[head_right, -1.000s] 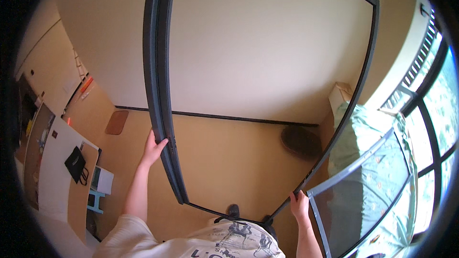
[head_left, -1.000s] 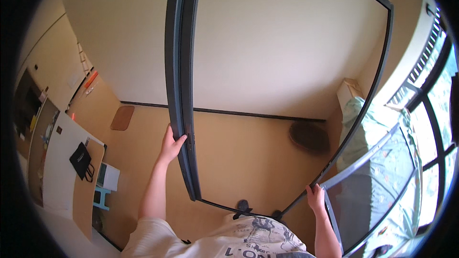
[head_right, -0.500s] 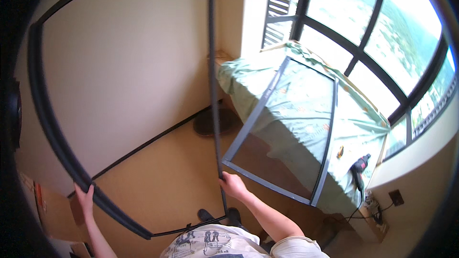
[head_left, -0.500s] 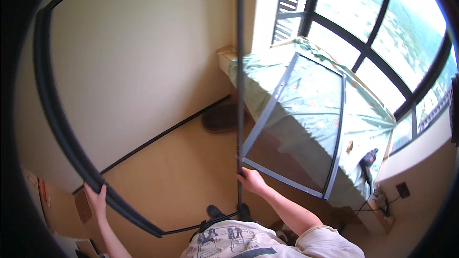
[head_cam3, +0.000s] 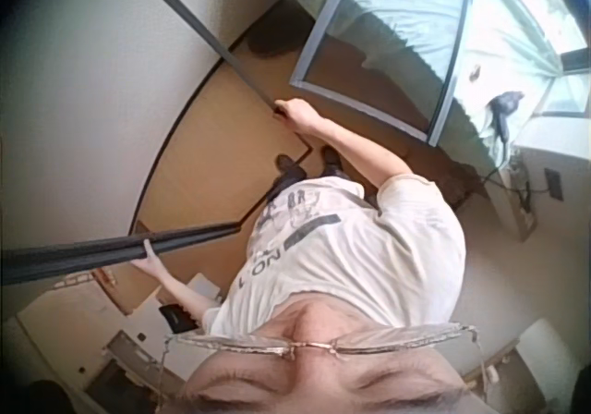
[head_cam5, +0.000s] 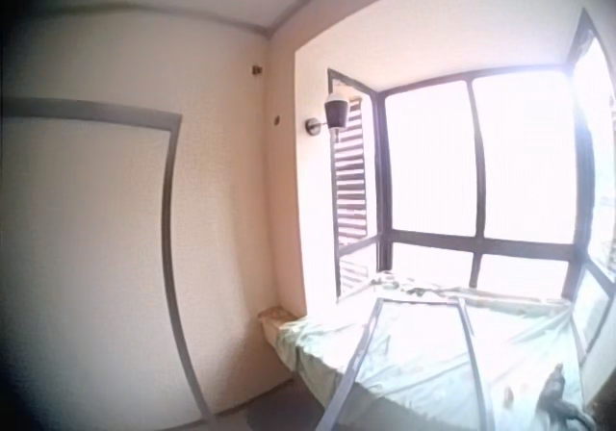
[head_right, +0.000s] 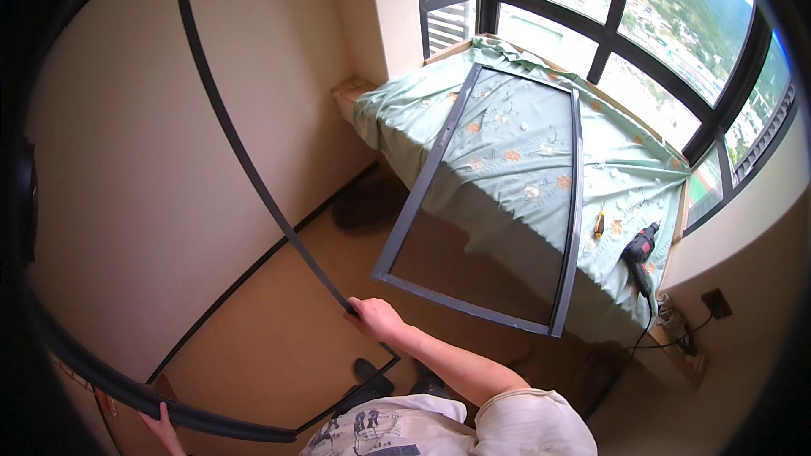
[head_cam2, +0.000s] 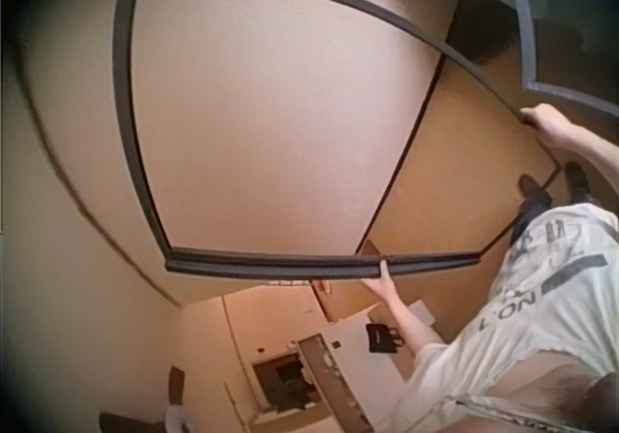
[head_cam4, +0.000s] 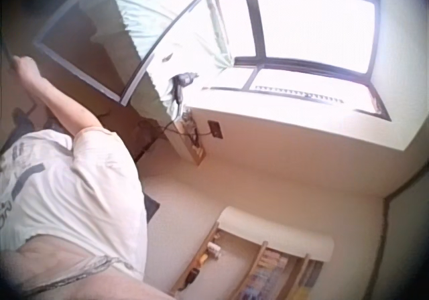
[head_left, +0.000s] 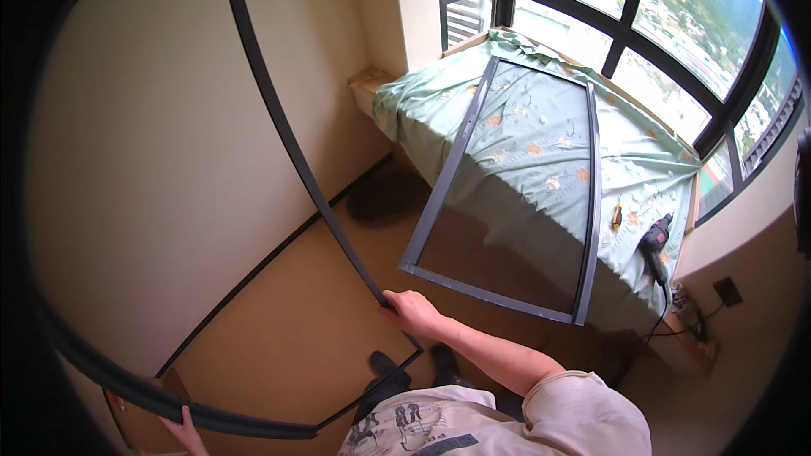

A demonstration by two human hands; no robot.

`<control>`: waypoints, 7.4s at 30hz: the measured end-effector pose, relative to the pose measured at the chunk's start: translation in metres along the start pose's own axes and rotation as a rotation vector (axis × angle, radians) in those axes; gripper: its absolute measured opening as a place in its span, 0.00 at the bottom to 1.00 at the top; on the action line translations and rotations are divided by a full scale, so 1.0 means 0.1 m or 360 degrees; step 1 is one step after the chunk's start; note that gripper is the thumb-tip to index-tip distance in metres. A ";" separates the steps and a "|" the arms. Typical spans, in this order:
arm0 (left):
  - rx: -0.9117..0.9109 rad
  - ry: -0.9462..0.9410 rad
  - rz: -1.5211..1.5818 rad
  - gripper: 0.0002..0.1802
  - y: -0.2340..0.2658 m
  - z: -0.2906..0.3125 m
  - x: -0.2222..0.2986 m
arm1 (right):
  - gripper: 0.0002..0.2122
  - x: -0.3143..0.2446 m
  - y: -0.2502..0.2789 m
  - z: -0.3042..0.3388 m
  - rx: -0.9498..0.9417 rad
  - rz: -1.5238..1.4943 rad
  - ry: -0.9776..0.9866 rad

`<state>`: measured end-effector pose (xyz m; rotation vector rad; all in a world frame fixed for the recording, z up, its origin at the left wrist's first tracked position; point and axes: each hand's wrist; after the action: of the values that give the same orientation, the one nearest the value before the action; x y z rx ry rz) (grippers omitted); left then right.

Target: The person assembles a window screen frame by aligning the metal frame pieces and using a screwdriver to secure the corners with screws.

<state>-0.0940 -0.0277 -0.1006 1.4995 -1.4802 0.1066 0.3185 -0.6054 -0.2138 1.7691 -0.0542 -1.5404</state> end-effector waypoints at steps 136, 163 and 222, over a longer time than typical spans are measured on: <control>0.0547 0.0367 0.0484 0.30 -2.17 -0.87 -0.21 | 0.16 -0.69 -0.41 -1.38 0.0271 0.0366 -0.0485; 0.0402 0.0038 0.0603 0.23 -1.07 -2.21 0.96 | 0.09 -1.42 0.00 -3.21 0.0130 0.0055 0.0238; 0.1861 0.0481 0.0099 0.12 0.72 0.16 2.12 | 0.09 -4.70 -3.45 -1.89 -0.2170 -0.1281 0.0884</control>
<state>-0.1065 -0.1726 0.0706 2.1692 -1.2226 1.3604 0.2041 -0.0327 -0.0269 0.9493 1.7046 -0.9427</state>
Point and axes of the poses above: each hand's wrist, its own z-axis away from the middle knuckle, its own y-axis out of the back of the hand, x = y × z, and after that the axes turned 8 degrees about -y, right-handed
